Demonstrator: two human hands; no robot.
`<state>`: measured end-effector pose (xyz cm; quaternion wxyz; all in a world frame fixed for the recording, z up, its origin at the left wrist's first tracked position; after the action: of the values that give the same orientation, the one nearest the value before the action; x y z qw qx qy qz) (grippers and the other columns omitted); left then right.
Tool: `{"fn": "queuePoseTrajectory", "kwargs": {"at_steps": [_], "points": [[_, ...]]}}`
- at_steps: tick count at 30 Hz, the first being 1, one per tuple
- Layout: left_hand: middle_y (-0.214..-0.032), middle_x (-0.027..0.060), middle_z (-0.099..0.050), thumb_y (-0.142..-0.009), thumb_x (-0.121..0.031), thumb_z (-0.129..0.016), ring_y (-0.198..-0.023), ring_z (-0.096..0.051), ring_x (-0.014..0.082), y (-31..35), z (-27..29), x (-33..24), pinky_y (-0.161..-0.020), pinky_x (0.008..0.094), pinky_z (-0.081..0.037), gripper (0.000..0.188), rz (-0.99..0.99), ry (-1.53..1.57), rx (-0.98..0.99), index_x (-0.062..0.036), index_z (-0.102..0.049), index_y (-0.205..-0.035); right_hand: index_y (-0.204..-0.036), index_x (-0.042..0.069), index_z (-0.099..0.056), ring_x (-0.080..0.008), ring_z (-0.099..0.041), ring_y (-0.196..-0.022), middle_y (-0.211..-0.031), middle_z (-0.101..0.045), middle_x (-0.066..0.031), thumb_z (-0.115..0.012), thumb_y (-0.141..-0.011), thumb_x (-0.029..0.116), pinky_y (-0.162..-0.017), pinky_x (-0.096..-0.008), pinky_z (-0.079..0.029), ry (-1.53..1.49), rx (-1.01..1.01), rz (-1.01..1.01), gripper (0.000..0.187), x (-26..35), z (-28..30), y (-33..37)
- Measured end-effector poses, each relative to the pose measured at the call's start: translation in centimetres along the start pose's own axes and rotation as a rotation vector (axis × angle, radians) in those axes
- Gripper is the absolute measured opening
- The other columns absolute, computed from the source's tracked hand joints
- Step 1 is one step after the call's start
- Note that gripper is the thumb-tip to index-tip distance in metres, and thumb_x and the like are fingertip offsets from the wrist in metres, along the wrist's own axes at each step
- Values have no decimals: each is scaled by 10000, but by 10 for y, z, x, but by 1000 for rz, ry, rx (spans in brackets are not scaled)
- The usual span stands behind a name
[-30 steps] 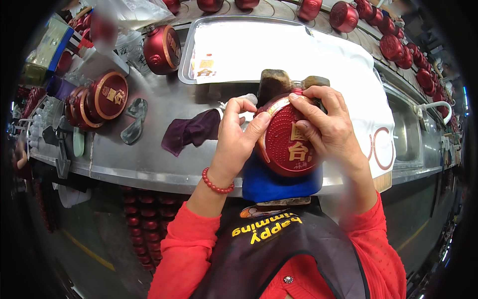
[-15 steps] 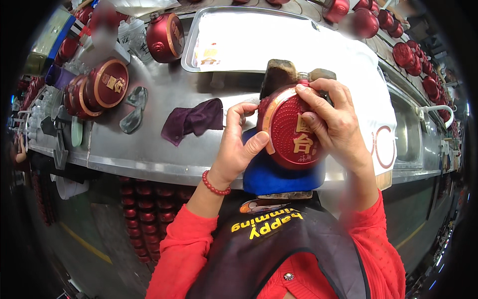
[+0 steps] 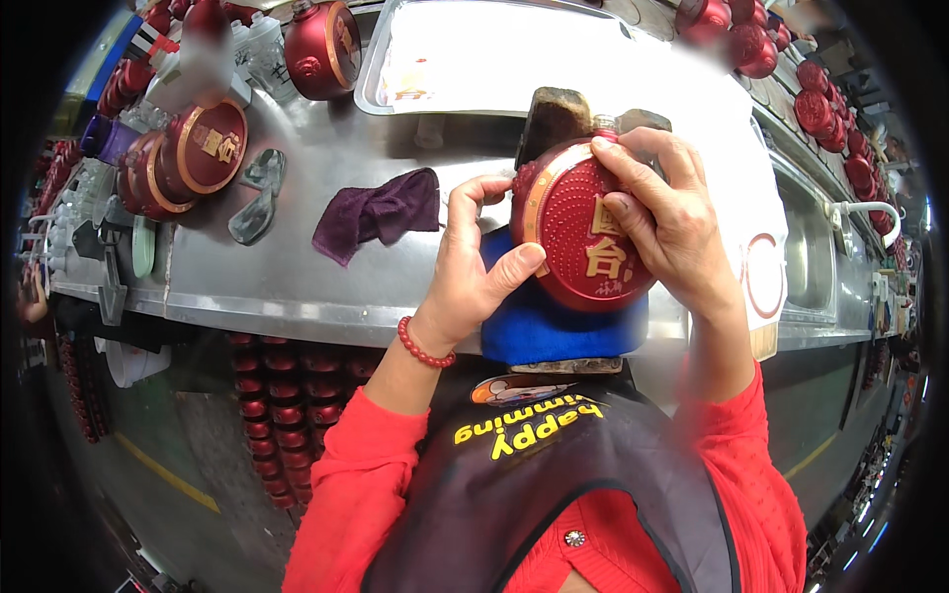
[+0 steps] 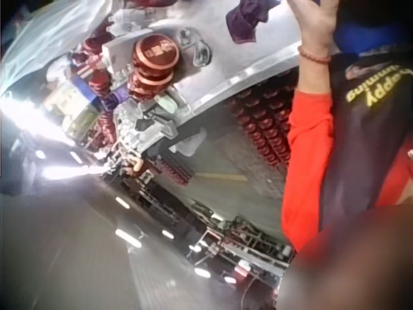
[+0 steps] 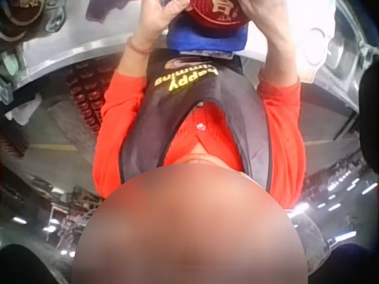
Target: The person applies gold circular stickers to the front of red cylindrical containers, then wraps a gold ribbon around the neck of each container. They wipe the surface with a cloth and place the finished items on a nearby tray.
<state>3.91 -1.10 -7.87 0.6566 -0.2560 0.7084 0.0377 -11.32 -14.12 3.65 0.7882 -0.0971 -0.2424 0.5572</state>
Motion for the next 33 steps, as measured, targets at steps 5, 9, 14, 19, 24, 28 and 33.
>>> {"fn": "queuePoseTrajectory", "kwargs": {"at_steps": [5,9,14,19,24,28,33], "points": [[-1354,156,-485,-909,-454,-790,-1302,-450,252,1,-2,-1,-1166,401,-317,803,16,35,-5,26,-390,-1414,-1325,80,-691,-345,-567,-1182,-1259,-613,-155,-702,-936,106,-1043,-425,-451,-5,2,1,391,1,0,0],[-1354,155,-488,-917,-455,-784,-1301,-454,249,2,-2,-2,-1164,396,-319,801,18,27,-2,30,-386,-1415,-1324,81,-692,-346,-568,-1184,-1260,-612,-155,-709,-928,102,-1041,-428,-455,4,6,-6,398,1,0,0],[-1347,150,-501,-987,-471,-694,-1285,-468,239,-1,-2,-4,-1143,386,-344,709,13,124,-19,33,-411,-1397,-1302,89,-699,-354,-584,-1149,-1231,-618,-159,-733,-917,146,-979,-442,-499,17,-20,25,391,2,1,-2],[-1350,183,-544,-1081,-471,-507,-1262,-500,280,-8,2,-26,-1112,394,-379,608,-211,-138,-155,38,-458,-1410,-1326,90,-682,-366,-585,-1162,-1228,-620,-167,-731,-929,176,-977,-449,-506,-1,-9,26,409,0,3,0],[-1300,92,-703,-1068,-604,-394,-1311,-471,328,-23,-5,-60,-1182,502,-214,697,-539,-859,27,-35,-595,-1416,-1456,70,-585,-325,-576,-1247,-1343,-569,-177,-636,-1029,240,-1032,-389,-485,-176,-32,-160,463,-22,15,17],[-1174,61,-753,-1065,-598,-393,-1324,-478,315,-50,-14,-75,-1189,536,-173,669,-558,-1042,196,-80,-607,-1431,-1461,63,-579,-280,-580,-1239,-1341,-572,-165,-581,-1071,294,-1040,-358,-465,-415,-8,-345,453,-41,14,42],[-972,59,-754,-1058,-579,-422,-1336,-487,298,-80,-32,-84,-1182,579,-157,602,-581,-1146,389,-150,-622,-1429,-1417,21,-607,-232,-561,-1221,-1296,-580,-126,-584,-1074,261,-1052,-331,-439,-655,-25,-416,419,-52,-1,69]]}}
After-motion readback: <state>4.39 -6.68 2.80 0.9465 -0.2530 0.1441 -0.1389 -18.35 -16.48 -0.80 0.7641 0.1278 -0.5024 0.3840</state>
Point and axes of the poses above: each hand's wrist, its own y-axis away from the middle knuckle, its own z-axis out of the back of the hand, x = y × z, the point moved 4 cm from there along -y, towards the middle knuckle
